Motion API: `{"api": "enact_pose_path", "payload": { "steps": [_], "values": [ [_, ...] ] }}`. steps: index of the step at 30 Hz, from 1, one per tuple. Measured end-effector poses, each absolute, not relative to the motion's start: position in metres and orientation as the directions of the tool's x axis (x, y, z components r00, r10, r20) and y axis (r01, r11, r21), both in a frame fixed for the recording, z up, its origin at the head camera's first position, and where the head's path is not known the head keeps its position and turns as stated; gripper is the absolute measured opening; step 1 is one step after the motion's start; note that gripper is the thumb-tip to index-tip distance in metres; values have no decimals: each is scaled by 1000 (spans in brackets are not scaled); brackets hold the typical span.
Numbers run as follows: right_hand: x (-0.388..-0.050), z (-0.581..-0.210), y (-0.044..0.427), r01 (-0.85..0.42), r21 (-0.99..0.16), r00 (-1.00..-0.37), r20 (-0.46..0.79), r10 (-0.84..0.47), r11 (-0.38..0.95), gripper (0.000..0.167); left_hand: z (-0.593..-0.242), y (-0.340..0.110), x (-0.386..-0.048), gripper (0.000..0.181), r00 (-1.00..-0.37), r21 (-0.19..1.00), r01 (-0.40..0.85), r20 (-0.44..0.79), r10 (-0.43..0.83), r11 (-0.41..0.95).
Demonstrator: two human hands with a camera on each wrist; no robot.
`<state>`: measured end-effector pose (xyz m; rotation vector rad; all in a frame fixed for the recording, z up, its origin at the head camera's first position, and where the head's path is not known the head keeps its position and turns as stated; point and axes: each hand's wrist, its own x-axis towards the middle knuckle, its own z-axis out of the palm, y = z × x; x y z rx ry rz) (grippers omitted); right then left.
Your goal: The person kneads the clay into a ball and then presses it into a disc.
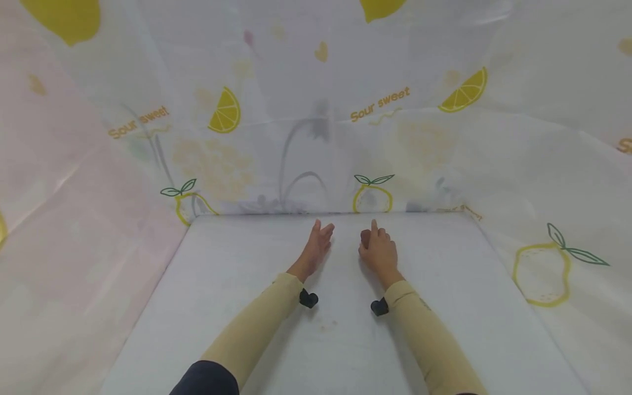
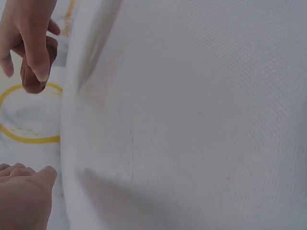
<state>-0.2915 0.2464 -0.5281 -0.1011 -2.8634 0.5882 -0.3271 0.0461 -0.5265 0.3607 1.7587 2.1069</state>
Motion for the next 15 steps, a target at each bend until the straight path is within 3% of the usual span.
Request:
{"api": "enact_pose_path", "payload": {
  "steps": [10, 15],
  "values": [
    [-284, -521, 222, -65, -388, -969, 246, 36, 920, 84, -524, 47, -327, 95, -875, 957, -232, -128, 468, -172],
    [-281, -523, 212, -169, -406, -947, 319, -34, 898, 85, -523, 47, -326, 93, -869, 949, -255, -142, 475, -183]
  ]
}}
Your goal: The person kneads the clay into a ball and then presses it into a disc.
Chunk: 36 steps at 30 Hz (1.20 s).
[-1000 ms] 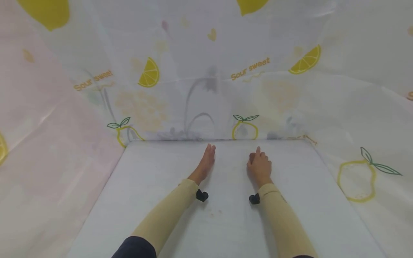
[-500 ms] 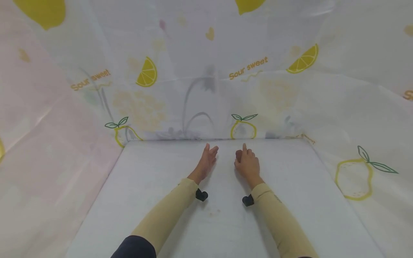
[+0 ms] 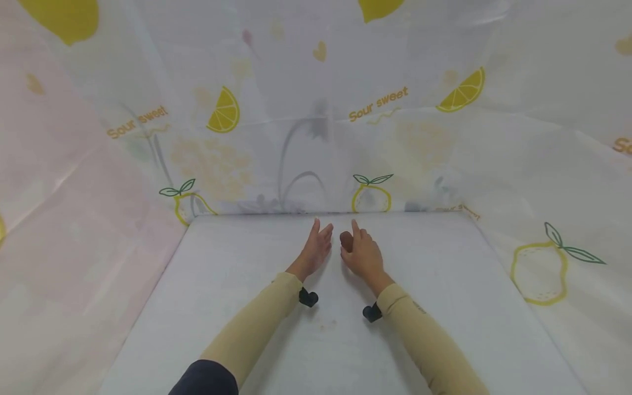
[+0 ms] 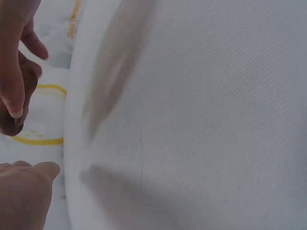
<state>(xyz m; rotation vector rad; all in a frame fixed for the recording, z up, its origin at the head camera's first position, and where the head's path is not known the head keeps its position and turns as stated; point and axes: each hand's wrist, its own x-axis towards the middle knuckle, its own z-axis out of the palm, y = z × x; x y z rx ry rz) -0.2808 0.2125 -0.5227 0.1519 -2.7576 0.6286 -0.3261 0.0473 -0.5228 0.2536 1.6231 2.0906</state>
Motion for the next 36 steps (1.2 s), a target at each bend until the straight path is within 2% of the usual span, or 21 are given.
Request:
{"api": "enact_pose_path", "payload": {
  "steps": [8, 13, 21, 29, 36],
  "values": [
    [-266, -518, 194, -325, -445, -915, 372, -158, 835, 89, -520, 43, -322, 94, -866, 957, -238, -131, 483, -167],
    [-259, -511, 188, -362, -444, -906, 376, -197, 820, 91, -520, 42, -322, 94, -869, 955, -238, -127, 478, -179],
    [-258, -508, 184, -391, -407, -902, 349, -256, 825, 95, -517, 41, -325, 106, -884, 945, -240, -117, 453, -224],
    [-259, -511, 180, -402, -591, -911, 330, -246, 699, 92, -520, 38, -323, 97, -894, 942, -227, -99, 437, -249],
    [-262, -516, 176, -382, -659, -924, 290, -249, 648, 85, -515, 36, -324, 96, -901, 935, -207, -67, 428, -288]
  ]
}}
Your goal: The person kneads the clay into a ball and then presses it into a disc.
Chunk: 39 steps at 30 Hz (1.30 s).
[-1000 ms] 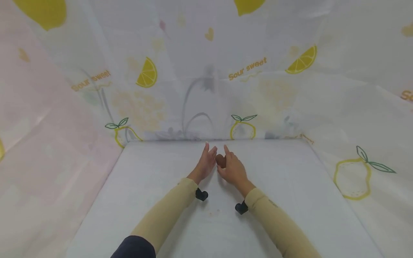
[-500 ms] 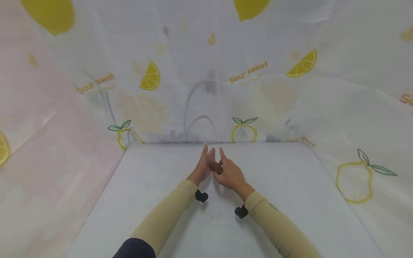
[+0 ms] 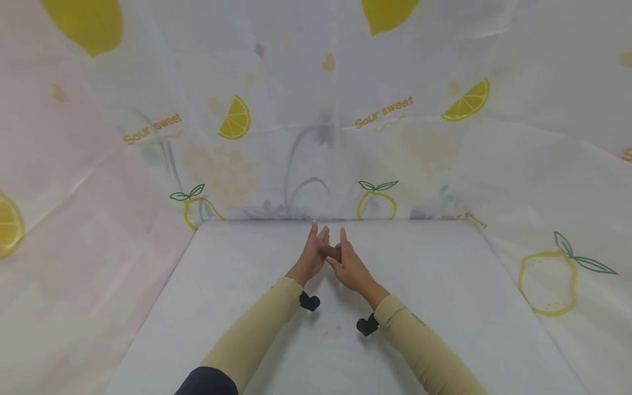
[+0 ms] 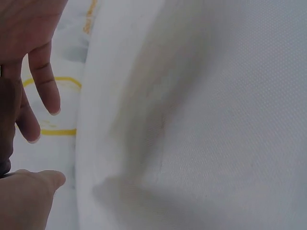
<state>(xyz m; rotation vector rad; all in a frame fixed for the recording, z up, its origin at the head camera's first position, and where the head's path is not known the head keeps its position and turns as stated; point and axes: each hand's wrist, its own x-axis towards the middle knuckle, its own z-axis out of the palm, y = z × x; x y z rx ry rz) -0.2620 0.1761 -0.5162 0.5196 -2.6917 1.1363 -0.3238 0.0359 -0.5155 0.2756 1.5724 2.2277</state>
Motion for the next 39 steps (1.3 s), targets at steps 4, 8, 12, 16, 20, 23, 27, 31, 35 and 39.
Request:
{"api": "enact_pose_path", "payload": {
  "steps": [4, 8, 12, 16, 20, 23, 27, 31, 35, 39],
  "values": [
    [-264, -517, 173, -370, -676, -929, 291, -230, 637, 82, -512, 36, -325, 101, -899, 933, -217, -75, 432, -288],
    [-266, -517, 167, -368, -719, -929, 305, -209, 590, 81, -511, 37, -326, 104, -895, 943, -198, -63, 441, -266],
    [-268, -515, 161, -329, -801, -944, 280, -172, 500, 83, -511, 36, -328, 113, -898, 952, -191, -71, 433, -240],
    [-268, -515, 157, -294, -846, -955, 251, -156, 444, 80, -512, 34, -330, 121, -904, 955, -183, -71, 421, -232],
    [-269, -517, 155, -276, -875, -960, 236, -148, 397, 78, -507, 32, -328, 115, -899, 966, -155, -51, 436, -208],
    [-270, -516, 154, -277, -893, -960, 244, -135, 355, 78, -504, 31, -326, 107, -895, 974, -131, -36, 444, -185],
    [-271, -514, 151, -288, -905, -957, 259, -131, 314, 74, -501, 29, -322, 97, -898, 984, -96, -21, 439, -148],
    [-272, -511, 149, -274, -917, -961, 248, -125, 290, 66, -500, 29, -319, 91, -892, 993, -54, -3, 453, -101],
    [-274, -510, 148, -252, -935, -967, 231, -109, 249, 62, -498, 30, -317, 94, -886, 996, -25, 15, 463, -82],
    [-277, -510, 147, -241, -936, -970, 223, -96, 255, 62, -496, 29, -316, 99, -891, 996, -26, 14, 454, -82]
  ]
}}
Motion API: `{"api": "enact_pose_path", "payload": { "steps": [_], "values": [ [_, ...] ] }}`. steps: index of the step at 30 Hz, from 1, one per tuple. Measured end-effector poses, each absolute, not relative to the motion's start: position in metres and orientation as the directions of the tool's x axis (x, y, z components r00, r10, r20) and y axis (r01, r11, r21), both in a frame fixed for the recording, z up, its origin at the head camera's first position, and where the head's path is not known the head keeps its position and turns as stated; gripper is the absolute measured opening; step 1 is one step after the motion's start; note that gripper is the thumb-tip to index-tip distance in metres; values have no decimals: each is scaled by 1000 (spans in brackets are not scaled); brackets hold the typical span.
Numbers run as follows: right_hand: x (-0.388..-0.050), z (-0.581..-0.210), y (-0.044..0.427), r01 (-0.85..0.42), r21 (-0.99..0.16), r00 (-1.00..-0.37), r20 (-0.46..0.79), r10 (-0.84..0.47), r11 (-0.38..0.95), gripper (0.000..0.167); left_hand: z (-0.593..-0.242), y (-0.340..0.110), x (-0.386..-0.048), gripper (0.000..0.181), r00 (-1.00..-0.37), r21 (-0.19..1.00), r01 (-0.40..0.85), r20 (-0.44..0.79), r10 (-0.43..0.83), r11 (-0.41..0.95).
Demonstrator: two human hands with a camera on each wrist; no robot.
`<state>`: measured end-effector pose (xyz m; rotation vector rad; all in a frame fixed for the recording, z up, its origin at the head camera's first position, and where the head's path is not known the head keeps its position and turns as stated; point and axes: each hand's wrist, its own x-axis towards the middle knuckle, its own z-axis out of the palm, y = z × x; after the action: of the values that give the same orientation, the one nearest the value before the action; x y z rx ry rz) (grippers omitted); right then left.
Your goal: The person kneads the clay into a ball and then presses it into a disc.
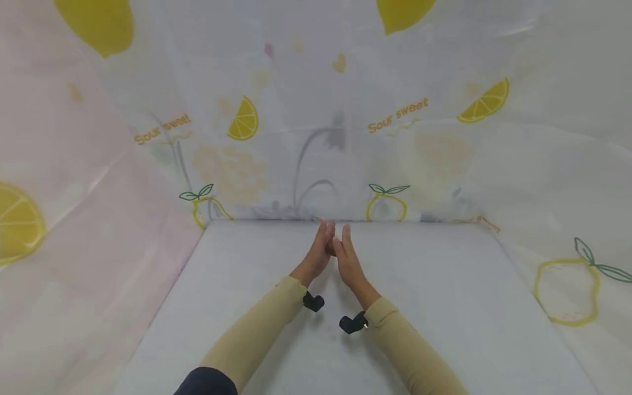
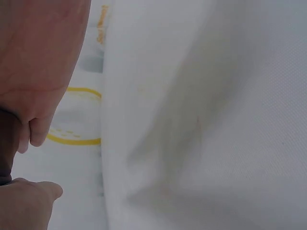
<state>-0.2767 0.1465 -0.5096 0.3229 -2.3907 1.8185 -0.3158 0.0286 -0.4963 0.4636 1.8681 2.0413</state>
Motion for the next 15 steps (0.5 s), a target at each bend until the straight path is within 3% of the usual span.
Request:
{"api": "enact_pose_path", "payload": {
  "steps": [7, 12, 15],
  "values": [
    [-279, -507, 145, -242, -951, -970, 232, -74, 192, 62, -498, 30, -310, 101, -892, 999, 5, 26, 452, -48],
    [-271, -487, 146, -206, -961, -978, 198, -64, 182, 60, -500, 35, -303, 109, -886, 999, 25, 33, 463, -23],
    [-268, -477, 150, -213, -959, -977, 209, -41, 187, 61, -500, 39, -297, 101, -869, 999, 40, 49, 492, -30]
  ]
}}
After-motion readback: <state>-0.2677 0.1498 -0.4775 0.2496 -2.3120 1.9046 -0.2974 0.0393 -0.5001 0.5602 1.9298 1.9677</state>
